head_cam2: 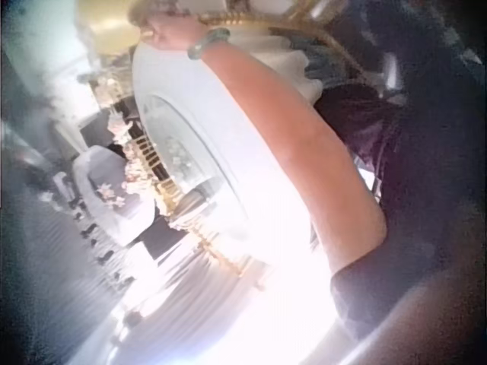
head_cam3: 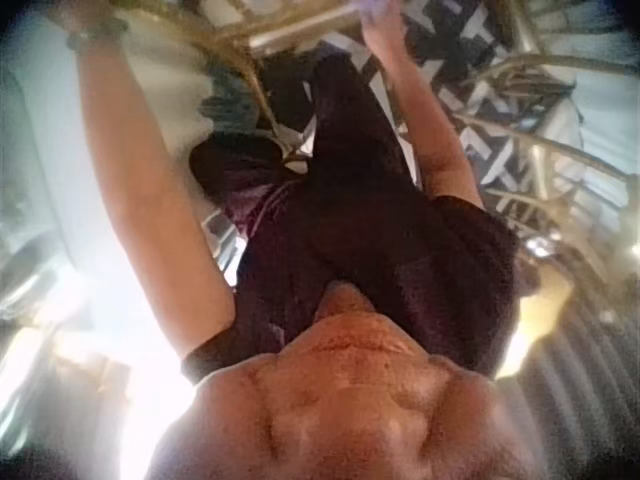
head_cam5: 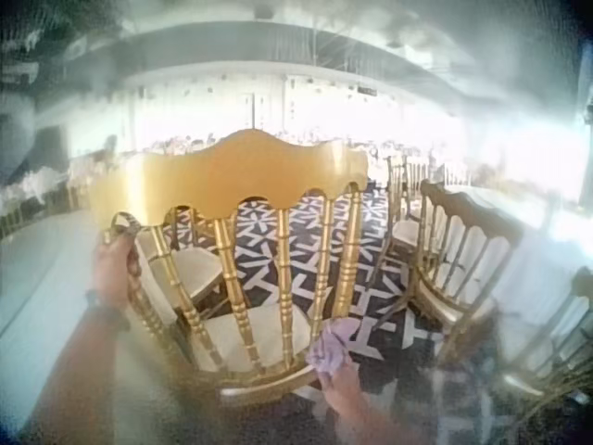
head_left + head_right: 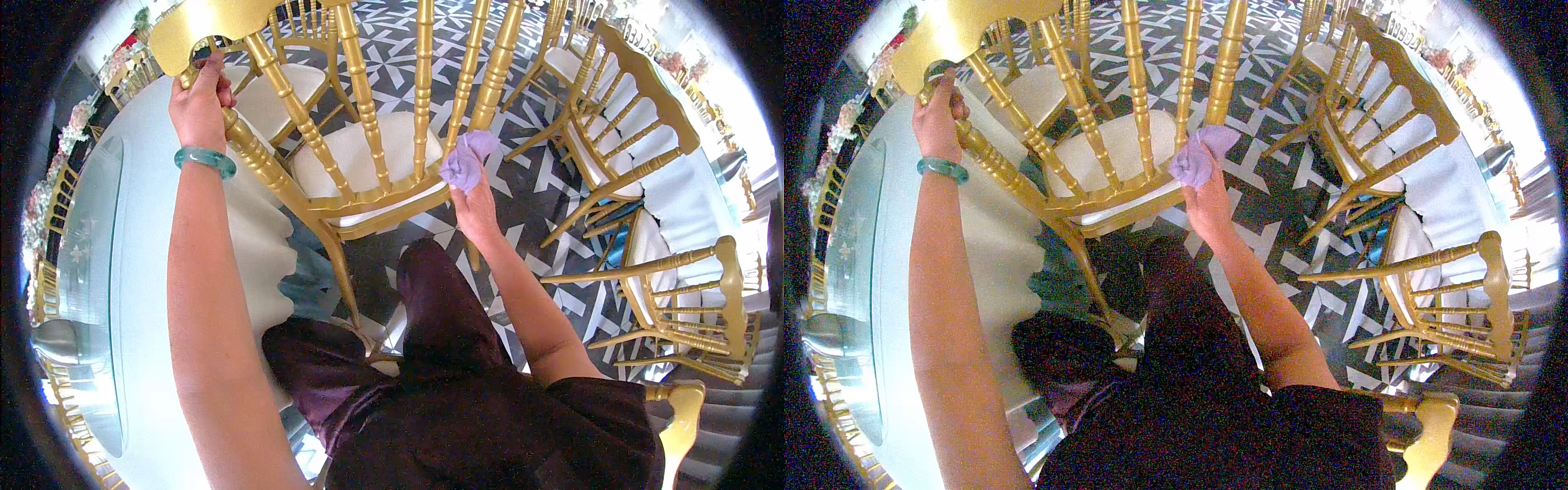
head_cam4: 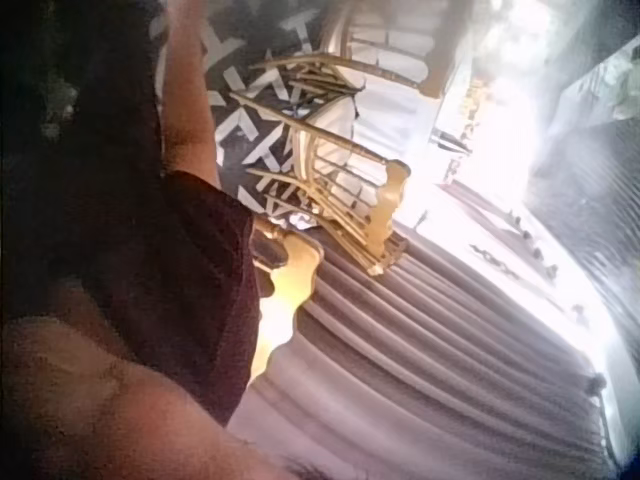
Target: The person wipes the seat, legs, and back of a gold-colored chair with a purple cloth before arranging it at a table.
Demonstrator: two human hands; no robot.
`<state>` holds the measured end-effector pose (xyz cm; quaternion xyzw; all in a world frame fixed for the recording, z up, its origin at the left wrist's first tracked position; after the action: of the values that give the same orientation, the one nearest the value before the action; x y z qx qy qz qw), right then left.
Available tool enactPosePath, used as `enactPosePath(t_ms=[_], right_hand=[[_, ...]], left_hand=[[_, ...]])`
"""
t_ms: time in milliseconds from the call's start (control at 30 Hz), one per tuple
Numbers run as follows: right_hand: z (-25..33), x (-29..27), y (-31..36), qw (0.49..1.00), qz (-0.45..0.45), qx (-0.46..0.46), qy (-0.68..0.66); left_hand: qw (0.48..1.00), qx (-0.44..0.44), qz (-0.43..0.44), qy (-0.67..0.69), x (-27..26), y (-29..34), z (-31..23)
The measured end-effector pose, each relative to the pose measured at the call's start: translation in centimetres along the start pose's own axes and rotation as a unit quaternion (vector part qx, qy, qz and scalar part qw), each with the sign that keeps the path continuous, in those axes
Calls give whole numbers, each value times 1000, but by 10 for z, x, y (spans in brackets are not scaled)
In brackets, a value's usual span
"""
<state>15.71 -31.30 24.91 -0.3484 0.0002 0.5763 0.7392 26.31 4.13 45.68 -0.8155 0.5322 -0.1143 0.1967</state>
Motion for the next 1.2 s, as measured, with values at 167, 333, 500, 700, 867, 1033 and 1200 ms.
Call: enactPosePath(t_ms=[167,333,500,700,867,1033,1200], right_hand=[[13,-6,-14,984,75,21,162],[-9,-11,-45,947,158,135,245],[-10,-5,-54,951,168,99,240],[-14,-9,-45,970,137,97,179],[12,-11,-14,993,58,53,85],[5,-11,-13,991,104,49,64],[-24,-8,-32,976,183,68,91]], left_hand=[[999,-1,24,24,5,-7,9],[1000,14,14,-1,0,-4,3],[999,36,14,-24,-2,-3,0],[991,53,20,-125,-7,-23,18],[999,29,22,-15,-2,-14,13],[1000,15,15,5,-1,-4,4],[1000,-5,16,-7,1,4,1]])
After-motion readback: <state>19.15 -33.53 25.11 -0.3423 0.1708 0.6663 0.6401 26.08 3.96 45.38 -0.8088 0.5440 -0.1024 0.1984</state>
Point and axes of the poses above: each hand's wrist, its own y-axis away from the middle knuckle, its own x-axis out of the palm, z = x × y, the point moved 9 cm from there along -y, towards the middle knuckle, and after that the axes turned 13 degrees about -y, right-handed, at the moved point
